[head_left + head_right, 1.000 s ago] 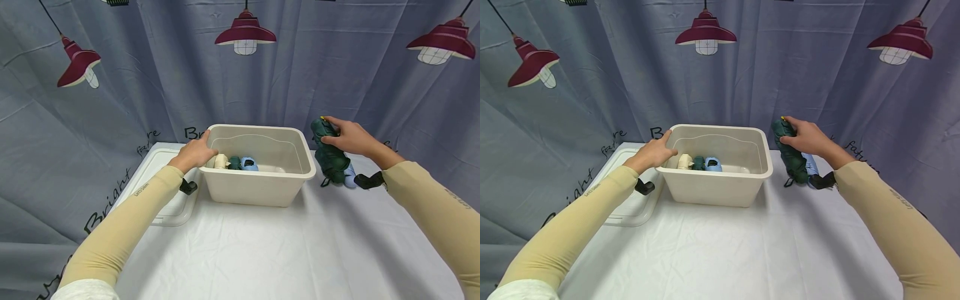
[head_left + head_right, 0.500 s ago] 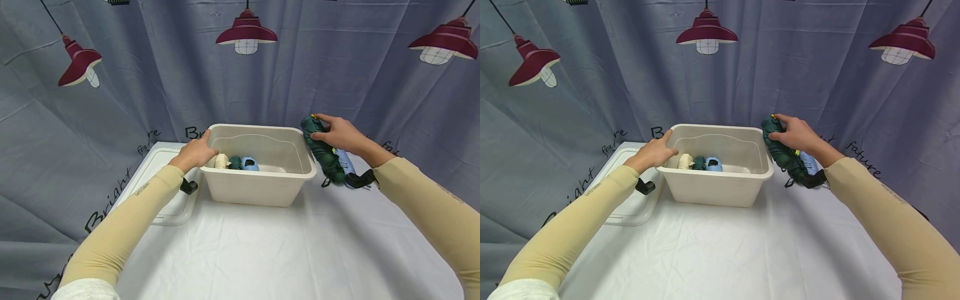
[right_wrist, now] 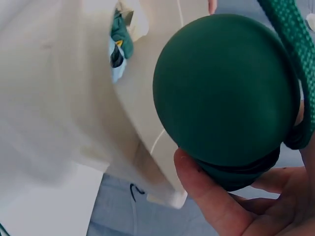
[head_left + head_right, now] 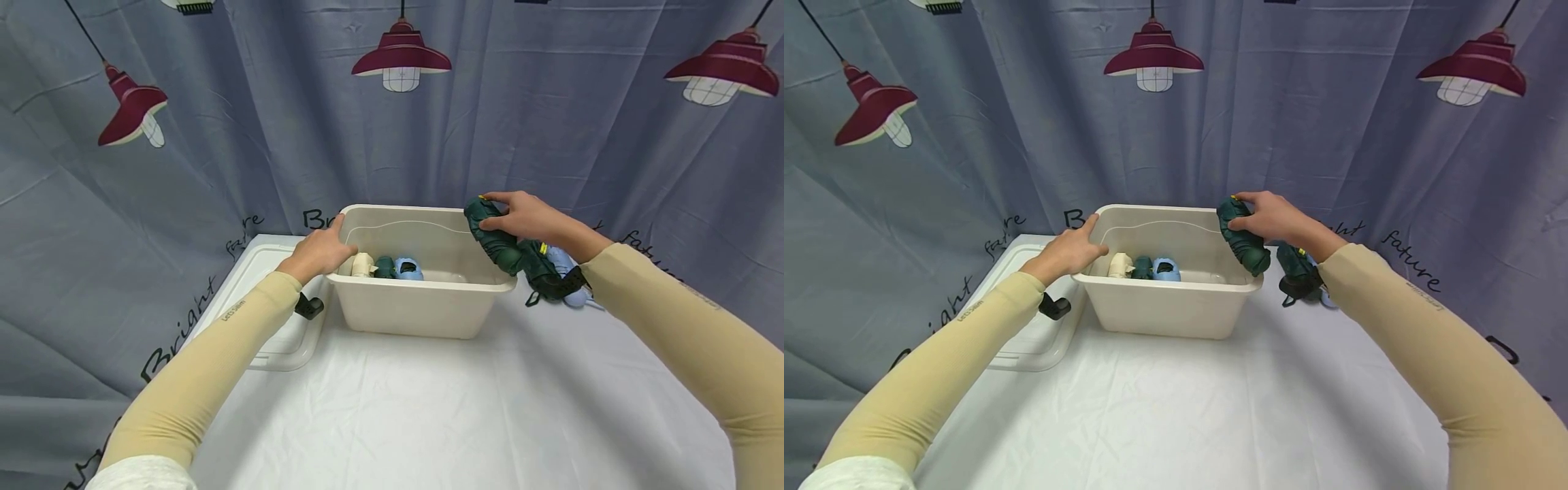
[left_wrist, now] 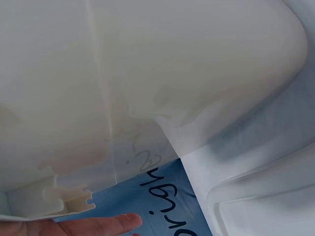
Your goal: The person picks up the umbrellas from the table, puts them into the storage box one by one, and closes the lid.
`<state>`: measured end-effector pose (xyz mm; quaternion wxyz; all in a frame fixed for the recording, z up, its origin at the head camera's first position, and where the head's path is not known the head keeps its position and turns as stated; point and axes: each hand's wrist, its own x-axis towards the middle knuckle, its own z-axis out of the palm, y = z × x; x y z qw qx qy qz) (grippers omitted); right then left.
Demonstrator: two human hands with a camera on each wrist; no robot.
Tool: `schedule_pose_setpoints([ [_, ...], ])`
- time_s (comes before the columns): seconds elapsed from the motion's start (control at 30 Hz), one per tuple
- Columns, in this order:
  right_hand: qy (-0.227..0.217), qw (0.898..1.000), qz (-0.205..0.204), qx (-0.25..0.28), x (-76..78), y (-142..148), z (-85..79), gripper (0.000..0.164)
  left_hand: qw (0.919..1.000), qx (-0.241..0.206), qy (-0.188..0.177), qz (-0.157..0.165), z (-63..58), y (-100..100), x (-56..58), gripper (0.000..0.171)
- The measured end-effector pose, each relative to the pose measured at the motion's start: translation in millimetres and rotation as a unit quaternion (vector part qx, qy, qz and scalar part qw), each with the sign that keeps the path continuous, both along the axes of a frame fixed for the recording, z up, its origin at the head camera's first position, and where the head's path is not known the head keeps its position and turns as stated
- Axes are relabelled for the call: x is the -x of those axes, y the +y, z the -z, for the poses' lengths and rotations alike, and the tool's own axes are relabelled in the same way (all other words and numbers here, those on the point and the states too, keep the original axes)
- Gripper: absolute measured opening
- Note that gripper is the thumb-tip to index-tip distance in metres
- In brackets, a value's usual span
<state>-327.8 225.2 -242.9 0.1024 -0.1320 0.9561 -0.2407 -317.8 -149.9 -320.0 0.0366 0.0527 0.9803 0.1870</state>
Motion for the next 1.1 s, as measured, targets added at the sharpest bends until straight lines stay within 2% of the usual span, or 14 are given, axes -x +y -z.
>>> schedule_pose_setpoints([
  [0.23, -0.048, 0.999, -0.017, 0.007, 8.8, -15, 0.3, 0.079, 1.0, 0.0, 0.001, 0.001, 0.1, -1, 0.8, 0.086],
  [0.7, -0.113, 0.993, -0.037, 0.001, 26.4, -44, 6.7, 0.074, 1.0, 0.0, 0.005, 0.0, 0.3, -1, 0.9, 0.087],
  [0.9, -0.153, 0.987, -0.056, 0.005, 35.0, -59, 9.9, 0.074, 0.9999, 0.002, 0.012, -0.004, -0.6, -3, 0.6, 0.085],
  [1.1, -0.188, 0.979, -0.072, -0.009, 41.6, -70, 21.4, 0.072, 0.9999, 0.001, 0.012, -0.002, 1.3, -2, 0.0, 0.085],
])
